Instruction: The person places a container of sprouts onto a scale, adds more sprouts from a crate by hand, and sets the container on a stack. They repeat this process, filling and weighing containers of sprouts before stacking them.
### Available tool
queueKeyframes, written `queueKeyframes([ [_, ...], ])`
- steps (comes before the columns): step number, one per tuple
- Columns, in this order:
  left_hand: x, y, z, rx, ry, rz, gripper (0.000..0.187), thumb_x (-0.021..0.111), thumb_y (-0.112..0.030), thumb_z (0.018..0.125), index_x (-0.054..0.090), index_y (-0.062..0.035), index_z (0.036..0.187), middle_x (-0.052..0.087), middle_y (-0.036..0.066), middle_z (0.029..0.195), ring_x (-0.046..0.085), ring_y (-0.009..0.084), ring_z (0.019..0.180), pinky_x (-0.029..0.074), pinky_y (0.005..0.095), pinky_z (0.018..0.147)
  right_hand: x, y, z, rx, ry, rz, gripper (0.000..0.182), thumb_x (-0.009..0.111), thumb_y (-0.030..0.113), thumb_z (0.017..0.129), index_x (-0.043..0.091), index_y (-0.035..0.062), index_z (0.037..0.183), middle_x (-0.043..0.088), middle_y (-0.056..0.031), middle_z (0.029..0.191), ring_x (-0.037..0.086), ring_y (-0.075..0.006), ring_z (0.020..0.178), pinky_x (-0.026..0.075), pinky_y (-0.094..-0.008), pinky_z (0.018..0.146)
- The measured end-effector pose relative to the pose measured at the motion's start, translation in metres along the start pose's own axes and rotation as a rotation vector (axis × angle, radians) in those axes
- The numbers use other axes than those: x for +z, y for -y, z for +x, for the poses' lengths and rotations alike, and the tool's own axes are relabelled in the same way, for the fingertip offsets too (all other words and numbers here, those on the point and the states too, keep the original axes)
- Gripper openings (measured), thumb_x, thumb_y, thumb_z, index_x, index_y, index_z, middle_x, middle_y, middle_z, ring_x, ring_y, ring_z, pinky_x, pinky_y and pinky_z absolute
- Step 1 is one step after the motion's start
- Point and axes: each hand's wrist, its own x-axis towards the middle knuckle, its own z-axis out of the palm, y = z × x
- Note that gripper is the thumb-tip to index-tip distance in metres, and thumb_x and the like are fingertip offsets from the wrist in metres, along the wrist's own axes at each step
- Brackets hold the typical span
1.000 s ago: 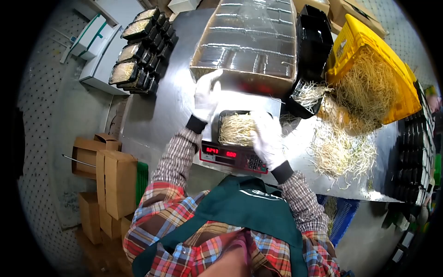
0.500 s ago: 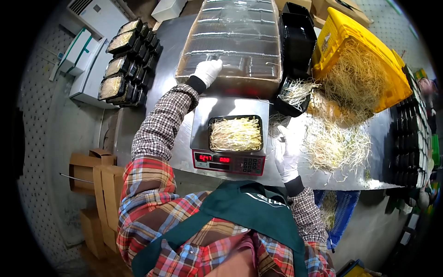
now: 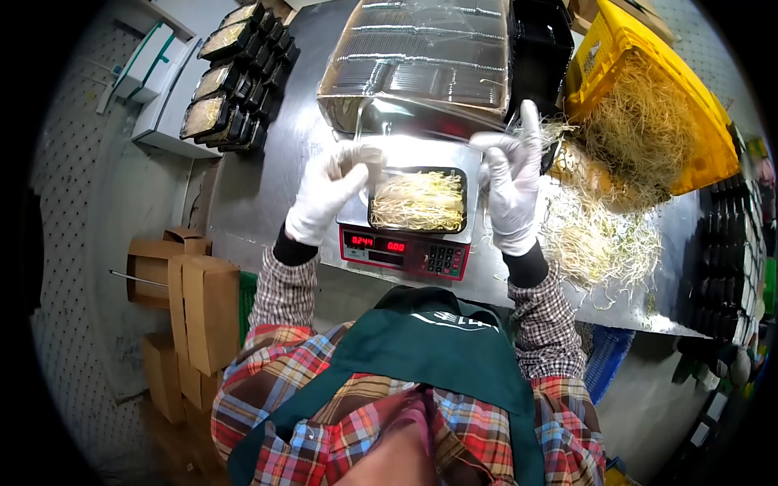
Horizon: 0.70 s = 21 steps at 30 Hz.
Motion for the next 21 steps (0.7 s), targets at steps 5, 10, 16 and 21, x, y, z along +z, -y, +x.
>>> queueKeyframes([
  [5, -0.002, 0.045, -0.042, -0.167, -0.259, -0.094, 0.061, 0.063, -0.006, 0.095, 0.039, -0.0099, 0.152, 0.067, 0.003, 0.101, 0.062, 0.0047, 0.075, 0.052, 0.0188, 0.065, 0.006, -0.033, -0.039, 0.343, 0.117, -0.221, 0.051, 0.059, 0.005, 0.099, 0.045, 0.0103, 0.147, 0.067, -0.0032, 0.091, 0.055, -0.0014, 0.068, 0.046, -0.0158, 0.059],
  [10, -0.001, 0.109, -0.011, 0.223, -0.246, 0.866, 0.034, 0.054, -0.005, 0.095, 0.060, -0.0024, 0.128, 0.064, 0.014, 0.105, 0.063, 0.0290, 0.096, 0.051, 0.0377, 0.085, -0.011, -0.116, -0.021, -0.010, -0.124, -0.713, 0.016, 0.068, 0.016, 0.093, 0.075, 0.0078, 0.106, 0.063, -0.0081, 0.090, 0.062, -0.0197, 0.085, 0.050, -0.0315, 0.079],
  [16, 0.033, 0.151, 0.014, 0.199, -0.125, 1.441, 0.050, 0.054, -0.040, 0.095, 0.054, -0.0084, 0.134, 0.055, 0.016, 0.133, 0.049, 0.0340, 0.123, 0.029, 0.0638, 0.106, -0.021, -0.146, -0.025, -0.049, -0.146, -1.003, 0.019, 0.071, 0.021, 0.090, 0.076, 0.0100, 0.104, 0.061, -0.0090, 0.088, 0.060, -0.0245, 0.088, 0.049, -0.0334, 0.081],
  [21, 0.041, 0.141, 0.010, 0.041, -0.129, 1.463, 0.051, 0.054, -0.039, 0.095, 0.053, -0.0085, 0.136, 0.056, 0.016, 0.133, 0.050, 0.0341, 0.123, 0.032, 0.0585, 0.106, -0.034, -0.162, -0.026, 0.354, -0.165, -0.741, 0.025, 0.072, 0.024, 0.090, 0.075, 0.0026, 0.103, 0.074, -0.0116, 0.093, 0.069, -0.0212, 0.081, 0.053, -0.0308, 0.079],
])
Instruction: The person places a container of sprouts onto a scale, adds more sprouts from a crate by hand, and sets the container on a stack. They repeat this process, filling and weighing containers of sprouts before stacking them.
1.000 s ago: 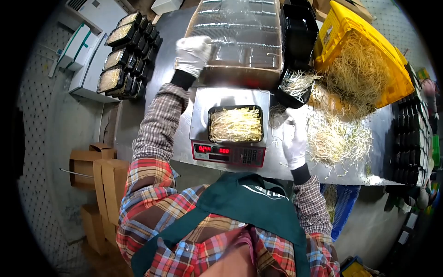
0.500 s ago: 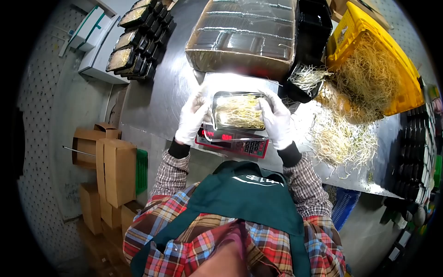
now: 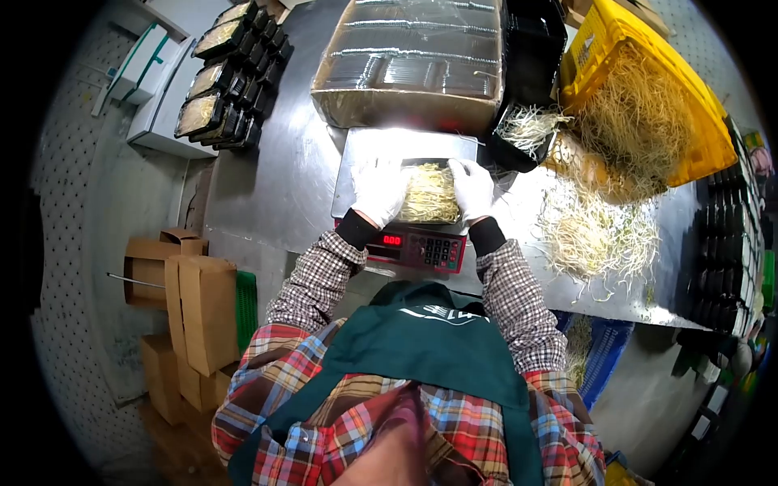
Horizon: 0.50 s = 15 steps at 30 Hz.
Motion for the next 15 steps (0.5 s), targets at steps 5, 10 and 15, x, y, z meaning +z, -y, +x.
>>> queueKeyframes([
  [5, 0.008, 0.003, 0.005, 0.029, -0.030, 0.031, 0.052, 0.054, -0.039, 0.095, 0.053, -0.0084, 0.136, 0.055, 0.015, 0.134, 0.049, 0.0329, 0.123, 0.033, 0.0568, 0.105, 0.002, -0.013, 0.008, 0.179, 0.136, 0.334, 0.028, 0.074, 0.025, 0.089, 0.072, -0.0013, 0.099, 0.073, -0.0065, 0.089, 0.063, -0.0109, 0.080, 0.051, -0.0280, 0.077],
  [10, 0.019, 0.005, -0.002, 0.000, -0.104, 0.040, 0.049, 0.054, -0.038, 0.094, 0.055, -0.0111, 0.135, 0.056, 0.014, 0.134, 0.049, 0.0324, 0.123, 0.032, 0.0572, 0.106, -0.015, 0.013, -0.021, 0.074, 0.056, -0.045, 0.045, 0.071, 0.030, 0.092, 0.057, 0.0008, 0.123, 0.071, -0.0137, 0.086, 0.065, -0.0205, 0.075, 0.053, -0.0330, 0.077],
  [15, 0.018, 0.006, -0.005, 0.029, -0.165, 0.029, 0.047, 0.057, -0.033, 0.094, 0.055, -0.0097, 0.134, 0.056, 0.015, 0.133, 0.048, 0.0312, 0.126, 0.032, 0.0515, 0.108, -0.011, -0.008, -0.066, -0.101, 0.015, -0.088, 0.031, 0.062, 0.029, 0.099, 0.052, 0.0009, 0.106, 0.063, -0.0153, 0.071, 0.061, -0.0247, 0.062, 0.051, -0.0370, 0.062],
])
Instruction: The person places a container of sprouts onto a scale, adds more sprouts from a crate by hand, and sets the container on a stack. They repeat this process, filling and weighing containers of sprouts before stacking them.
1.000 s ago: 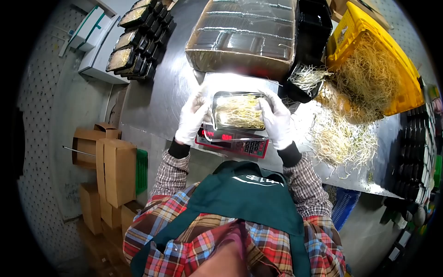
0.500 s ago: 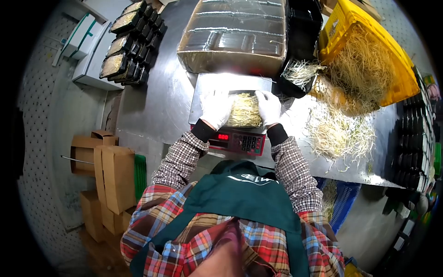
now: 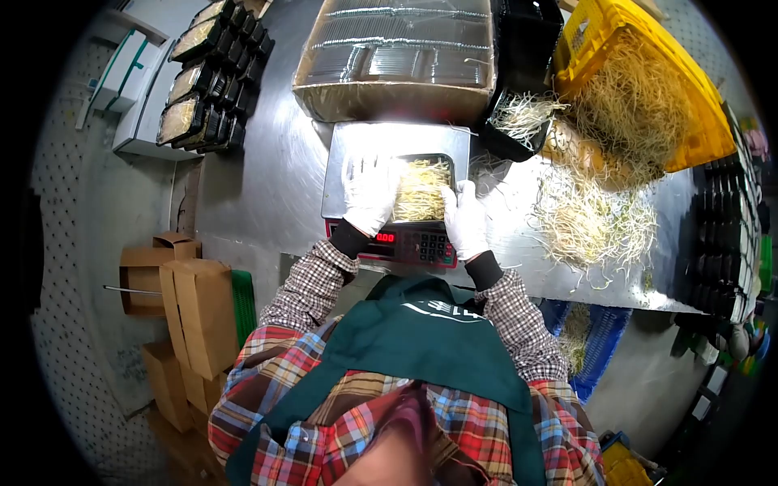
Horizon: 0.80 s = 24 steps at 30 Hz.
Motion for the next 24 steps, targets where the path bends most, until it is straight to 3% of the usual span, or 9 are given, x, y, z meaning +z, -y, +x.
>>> queueKeyframes([
  [1, -0.004, 0.004, 0.000, 0.018, -0.025, -0.002, 0.046, 0.059, -0.030, 0.094, 0.053, -0.0082, 0.134, 0.056, 0.015, 0.132, 0.049, 0.0307, 0.126, 0.034, 0.0485, 0.109, -0.003, 0.006, 0.001, 0.046, 0.026, 0.003, 0.030, 0.062, 0.028, 0.099, 0.052, 0.0013, 0.105, 0.062, -0.0145, 0.071, 0.061, -0.0240, 0.061, 0.051, -0.0365, 0.061],
  [5, 0.007, 0.039, 0.010, -0.791, 0.123, -1.219, 0.031, 0.063, -0.013, 0.098, 0.060, -0.0013, 0.126, 0.068, 0.007, 0.107, 0.063, 0.0164, 0.096, 0.051, 0.0292, 0.085, -0.005, 0.008, 0.001, 0.142, 0.050, 0.005, 0.027, 0.062, 0.027, 0.099, 0.052, 0.0023, 0.102, 0.060, -0.0092, 0.068, 0.056, -0.0172, 0.059, 0.048, -0.0337, 0.058],
  [7, 0.000, 0.050, 0.013, -0.821, 0.231, -1.381, 0.026, 0.065, -0.015, 0.097, 0.066, -0.0005, 0.118, 0.069, 0.005, 0.104, 0.062, 0.0133, 0.094, 0.051, 0.0289, 0.085, -0.009, 0.016, 0.002, 0.132, 0.057, 0.000, 0.027, 0.062, 0.028, 0.099, 0.053, 0.0023, 0.102, 0.059, -0.0069, 0.067, 0.054, -0.0151, 0.058, 0.047, -0.0327, 0.058],
  [9, 0.013, 0.054, 0.008, -0.801, 0.115, -1.684, 0.024, 0.066, -0.015, 0.097, 0.068, 0.0001, 0.115, 0.069, 0.006, 0.101, 0.063, 0.0126, 0.092, 0.051, 0.0276, 0.084, -0.008, 0.014, 0.001, 0.168, 0.061, 0.024, 0.028, 0.063, 0.029, 0.098, 0.055, 0.0022, 0.102, 0.057, -0.0050, 0.066, 0.052, -0.0136, 0.059, 0.046, -0.0319, 0.058],
  [13, 0.012, 0.066, -0.006, -0.677, 0.181, -1.081, 0.035, 0.068, -0.027, 0.096, 0.066, 0.0036, 0.112, 0.068, 0.005, 0.097, 0.062, 0.0119, 0.093, 0.050, 0.0273, 0.083, -0.006, 0.004, 0.004, 0.186, 0.063, 0.041, 0.030, 0.064, 0.030, 0.097, 0.056, 0.0022, 0.104, 0.054, -0.0039, 0.066, 0.051, -0.0127, 0.060, 0.046, -0.0310, 0.059],
  [14, -0.072, 0.025, -0.003, -0.832, 0.227, -1.157, 0.041, 0.070, -0.031, 0.094, 0.062, 0.0040, 0.113, 0.068, 0.008, 0.098, 0.061, 0.0115, 0.094, 0.050, 0.0273, 0.084, -0.006, 0.003, 0.003, 0.175, 0.057, 0.035, 0.030, 0.064, 0.030, 0.098, 0.056, 0.0018, 0.105, 0.056, -0.0044, 0.067, 0.051, -0.0124, 0.061, 0.046, -0.0308, 0.059],
  [17, -0.041, 0.037, -0.065, -0.860, 0.313, -1.458, 0.032, 0.071, -0.023, 0.094, 0.058, 0.0004, 0.112, 0.067, 0.012, 0.103, 0.066, 0.0150, 0.089, 0.057, 0.0329, 0.079, -0.005, 0.007, 0.002, 0.199, 0.042, 0.071, 0.031, 0.064, 0.030, 0.097, 0.055, 0.0015, 0.105, 0.054, -0.0048, 0.067, 0.051, -0.0130, 0.060, 0.046, -0.0313, 0.059],
  [21, -0.035, 0.035, -0.076, -0.938, 0.124, -1.602, 0.023, 0.071, -0.013, 0.092, 0.059, -0.0023, 0.108, 0.066, 0.008, 0.096, 0.066, 0.0158, 0.082, 0.061, 0.0353, 0.071, 0.005, -0.002, -0.004, -0.042, 0.033, 0.299, 0.026, 0.061, 0.025, 0.100, 0.049, 0.0034, 0.107, 0.048, 0.0001, 0.070, 0.047, -0.0110, 0.060, 0.044, -0.0283, 0.057],
  [24, -0.044, 0.032, -0.068, -1.068, -0.180, -1.608, 0.024, 0.070, -0.012, 0.092, 0.058, -0.0015, 0.110, 0.065, 0.006, 0.097, 0.065, 0.0148, 0.084, 0.058, 0.0335, 0.076, 0.013, 0.031, -0.010, 0.117, 0.093, 0.416, 0.022, 0.063, 0.021, 0.099, 0.049, 0.0042, 0.105, 0.047, -0.0008, 0.071, 0.046, -0.0081, 0.062, 0.043, -0.0260, 0.056],
])
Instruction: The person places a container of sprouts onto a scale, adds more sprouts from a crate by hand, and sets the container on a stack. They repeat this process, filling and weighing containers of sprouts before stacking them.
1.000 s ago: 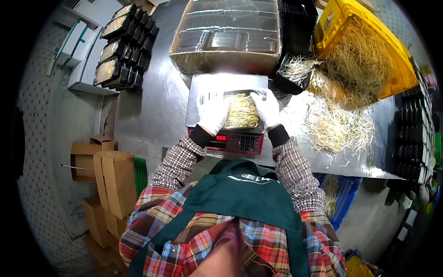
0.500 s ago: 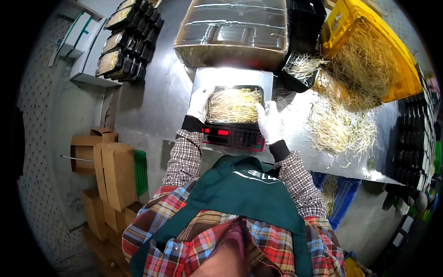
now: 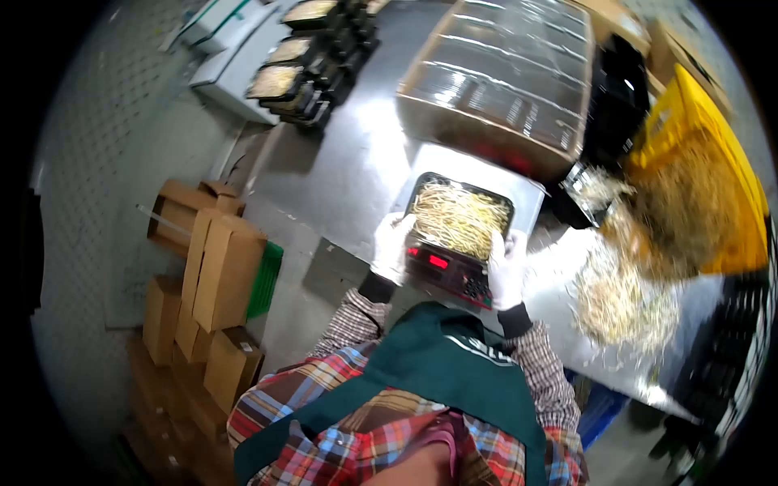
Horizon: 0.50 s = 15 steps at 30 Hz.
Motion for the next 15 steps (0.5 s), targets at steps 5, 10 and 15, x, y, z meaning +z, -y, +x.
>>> queueKeyframes([
  [5, 0.007, -0.015, -0.010, -0.037, -0.095, -0.323, 0.021, 0.070, -0.012, 0.093, 0.055, -0.0046, 0.106, 0.064, 0.005, 0.100, 0.063, 0.0148, 0.090, 0.056, 0.0337, 0.074, 0.057, 0.028, 0.003, -0.255, 0.261, -0.263, 0.032, 0.064, 0.006, 0.092, 0.059, -0.0001, 0.124, 0.063, -0.0188, 0.107, 0.063, -0.0295, 0.096, 0.051, -0.0388, 0.085],
  [10, -0.029, -0.107, 0.048, 0.314, -0.161, -0.346, 0.019, 0.061, -0.009, 0.095, 0.054, -0.0026, 0.112, 0.064, 0.010, 0.107, 0.063, 0.0192, 0.083, 0.057, 0.0354, 0.073, 0.071, 0.076, 0.007, -0.193, 0.523, -0.020, 0.047, 0.060, 0.006, 0.098, 0.042, 0.0008, 0.142, 0.064, -0.0109, 0.109, 0.064, -0.0145, 0.089, 0.053, -0.0282, 0.080],
  [15, -0.105, -0.243, 0.227, 0.682, -0.249, -0.215, 0.021, 0.060, -0.008, 0.093, 0.053, -0.0006, 0.112, 0.058, 0.006, 0.109, 0.053, 0.0158, 0.097, 0.046, 0.0320, 0.089, 0.030, 0.050, 0.015, -0.006, 0.302, 0.096, 0.045, 0.056, 0.007, 0.101, 0.045, 0.0038, 0.144, 0.058, -0.0012, 0.092, 0.055, -0.0075, 0.076, 0.051, -0.0221, 0.073],
])
